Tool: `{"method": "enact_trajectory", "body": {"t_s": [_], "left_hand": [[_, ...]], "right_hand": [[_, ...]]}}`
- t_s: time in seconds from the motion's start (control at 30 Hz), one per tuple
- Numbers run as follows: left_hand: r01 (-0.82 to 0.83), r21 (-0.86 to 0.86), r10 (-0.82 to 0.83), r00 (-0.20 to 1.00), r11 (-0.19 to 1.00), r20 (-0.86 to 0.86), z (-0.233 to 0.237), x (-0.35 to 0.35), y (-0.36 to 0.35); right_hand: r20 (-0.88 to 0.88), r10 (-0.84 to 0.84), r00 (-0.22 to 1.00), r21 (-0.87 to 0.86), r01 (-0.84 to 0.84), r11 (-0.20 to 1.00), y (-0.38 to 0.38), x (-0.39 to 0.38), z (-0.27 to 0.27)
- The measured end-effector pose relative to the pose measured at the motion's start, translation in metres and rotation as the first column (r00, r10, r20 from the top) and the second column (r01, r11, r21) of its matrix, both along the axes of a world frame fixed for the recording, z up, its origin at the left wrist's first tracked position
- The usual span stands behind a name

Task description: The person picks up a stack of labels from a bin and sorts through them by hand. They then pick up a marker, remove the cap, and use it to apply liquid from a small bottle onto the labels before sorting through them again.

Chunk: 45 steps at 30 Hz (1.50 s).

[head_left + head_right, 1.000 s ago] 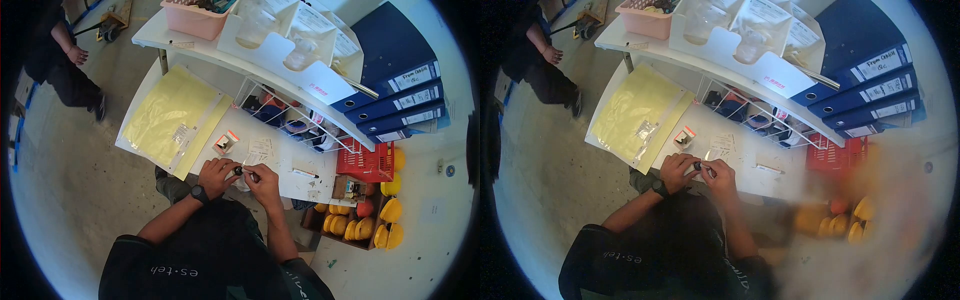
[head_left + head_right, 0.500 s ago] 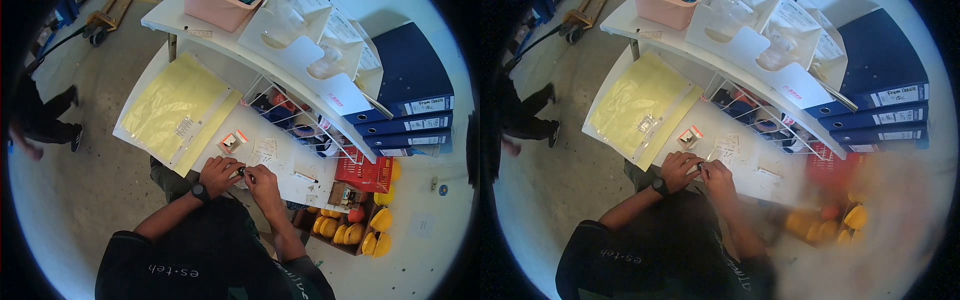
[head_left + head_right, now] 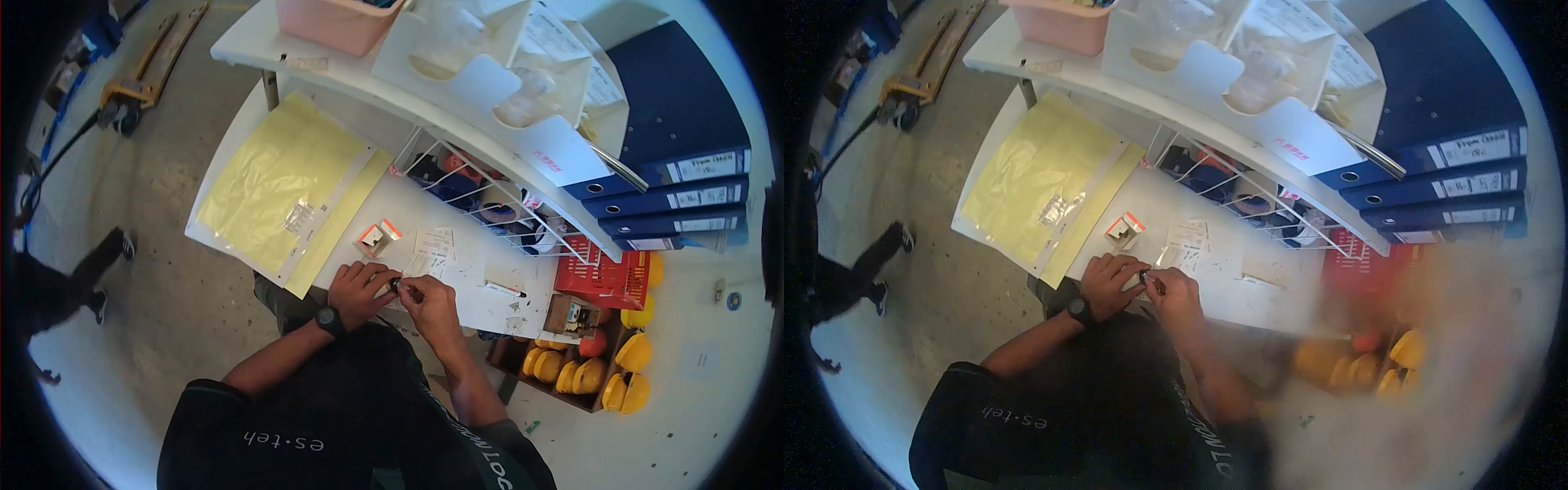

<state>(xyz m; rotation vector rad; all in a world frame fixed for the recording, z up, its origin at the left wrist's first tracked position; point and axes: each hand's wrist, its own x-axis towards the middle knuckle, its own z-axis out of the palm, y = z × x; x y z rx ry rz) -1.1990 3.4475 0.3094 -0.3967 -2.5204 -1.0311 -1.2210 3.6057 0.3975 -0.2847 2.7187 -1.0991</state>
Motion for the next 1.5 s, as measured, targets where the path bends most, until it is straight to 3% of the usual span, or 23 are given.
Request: {"method": "enact_trajectory", "body": {"t_s": [0.17, 0.23, 0.37, 0.43, 0.57, 0.63, 0.77, 0.87, 0.93, 0.97, 1.03, 1.1, 1.17, 1.2, 1.23, 1.3, 1.4, 1.5], "left_hand": [[0.016, -0.015, -0.016, 1.000, 1.000, 0.000, 0.002, 0.000, 0.001], [0.031, -0.023, -0.031, 0.999, 0.999, 0.005, 0.004, -0.002, 0.001], [0.041, 0.000, -0.041, 0.999, 0.999, 0.001, 0.002, 0.000, 0.003], [0.046, -0.012, -0.046, 0.999, 0.999, -0.011, 0.003, 0.000, 0.003], [0.054, -0.029, -0.054, 0.999, 0.998, 0.004, 0.006, 0.001, 0.004], [0.071, -0.042, -0.071, 0.997, 0.997, 0.002, 0.006, 0.004, 0.002], [0.152, 0.087, -0.162, 0.980, 0.985, 0.115, 0.011, 0.016, -0.009], [0.174, 0.146, -0.180, 0.983, 0.974, 0.030, -0.001, 0.029, -0.027], [0.011, 0.151, -0.025, 0.996, 0.988, 0.091, 0.010, 0.031, -0.034], [0.024, 0.144, -0.036, 0.996, 0.989, 0.079, 0.012, 0.022, -0.033], [-0.182, 0.096, 0.189, 0.979, 0.979, -0.077, 0.028, 0.001, -0.026], [-0.179, 0.077, 0.186, 0.978, 0.981, -0.098, 0.013, -0.022, -0.031], [-0.223, -0.149, 0.221, 0.975, 0.963, -0.030, 0.006, -0.041, -0.032], [-0.268, -0.056, 0.271, 0.961, 0.962, 0.059, -0.001, -0.049, -0.029], [-0.273, -0.055, 0.276, 0.960, 0.961, 0.056, -0.003, -0.054, -0.024], [-0.440, -0.082, 0.448, 0.878, 0.894, 0.167, -0.006, -0.064, -0.013], [-0.514, -0.042, 0.511, 0.834, 0.857, 0.207, -0.016, -0.085, 0.007], [-0.582, 0.034, 0.554, 0.789, 0.812, 0.267, -0.007, -0.104, 0.026]], "right_hand": [[-0.060, -0.150, 0.987, -0.088, 0.145, 0.986, -0.006, 0.012, -0.018], [-0.008, -0.282, 0.959, -0.154, 0.277, 0.948, -0.010, 0.017, -0.021], [-0.038, -0.357, 0.933, -0.211, 0.342, 0.916, -0.014, 0.022, -0.035], [-0.039, -0.377, 0.925, -0.081, 0.374, 0.924, -0.015, 0.022, -0.036], [-0.115, -0.385, 0.915, -0.075, 0.379, 0.922, -0.012, 0.024, -0.037], [-0.077, -0.312, 0.947, -0.201, 0.291, 0.935, -0.003, 0.028, -0.033], [-0.246, -0.368, 0.897, -0.277, 0.299, 0.913, 0.000, 0.040, -0.047], [-0.210, -0.311, 0.927, -0.139, 0.287, 0.948, 0.001, 0.042, -0.075], [-0.266, -0.324, 0.908, -0.180, 0.283, 0.942, 0.002, 0.043, -0.083], [-0.307, -0.315, 0.898, -0.203, 0.262, 0.943, 0.002, 0.044, -0.087], [-0.354, -0.322, 0.878, -0.226, 0.253, 0.941, 0.002, 0.043, -0.083], [-0.390, -0.363, 0.846, -0.270, 0.272, 0.924, 0.004, 0.044, -0.078], [-0.386, -0.374, 0.843, -0.297, 0.269, 0.916, 0.008, 0.042, -0.083], [-0.373, -0.391, 0.841, -0.322, 0.278, 0.905, 0.011, 0.043, -0.086], [-0.376, -0.387, 0.842, -0.324, 0.273, 0.906, 0.014, 0.043, -0.087], [-0.407, -0.382, 0.830, -0.377, 0.228, 0.898, 0.018, 0.041, -0.087], [-0.341, -0.453, 0.824, -0.462, 0.273, 0.844, 0.018, 0.041, -0.095], [-0.388, -0.436, 0.812, -0.428, 0.260, 0.865, 0.020, 0.039, -0.102]]}}
